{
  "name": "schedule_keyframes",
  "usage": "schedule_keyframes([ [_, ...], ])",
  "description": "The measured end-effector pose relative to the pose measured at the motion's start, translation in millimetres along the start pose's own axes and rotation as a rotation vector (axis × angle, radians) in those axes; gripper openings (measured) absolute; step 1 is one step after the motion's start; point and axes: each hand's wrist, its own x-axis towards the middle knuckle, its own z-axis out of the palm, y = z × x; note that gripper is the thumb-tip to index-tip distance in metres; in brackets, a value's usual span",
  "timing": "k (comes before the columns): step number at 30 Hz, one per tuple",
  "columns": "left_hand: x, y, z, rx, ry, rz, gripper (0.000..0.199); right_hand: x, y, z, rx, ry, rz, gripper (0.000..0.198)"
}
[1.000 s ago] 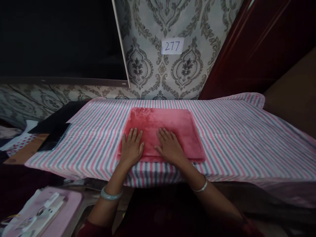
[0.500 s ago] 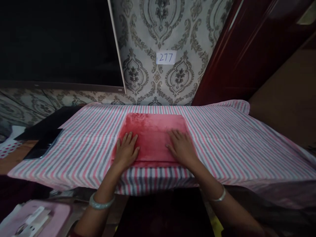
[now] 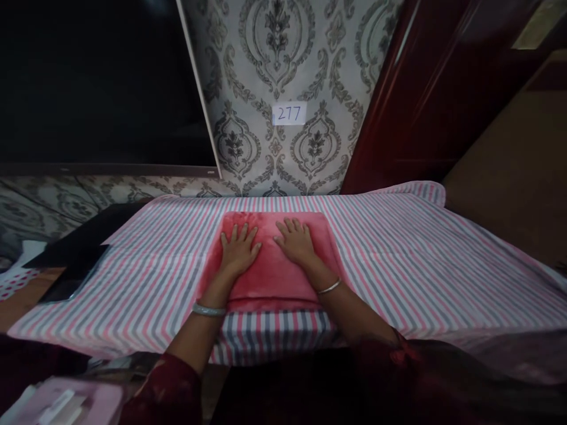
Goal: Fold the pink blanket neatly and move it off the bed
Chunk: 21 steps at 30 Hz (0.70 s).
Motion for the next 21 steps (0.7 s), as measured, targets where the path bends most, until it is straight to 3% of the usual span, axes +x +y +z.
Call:
schedule_keyframes([
  [4, -3.1, 0.9, -0.9, -0.021, 0.016, -0.015, 0.061, -0.5, 9.5, -0.1, 0.005, 0.011, 0.117, 0.057],
  [10, -10.9, -0.4, -2.5, -0.018, 0.063, -0.083, 0.067, 0.8, 10.8, 2.4, 0.02, 0.026, 0.126, 0.056],
  [16, -24.5, -17.5, -12.1, 0.031, -0.049, -0.148, 0.07, -1.0, 8.6, 5.0, 0.004, 0.033, 0.115, 0.057],
  [21, 5.0, -14.4, -32.2, 0.025, -0.021, -0.139, 0.069, -0.4, 7.6, 6.4, 0.003, 0.043, 0.118, 0.057],
])
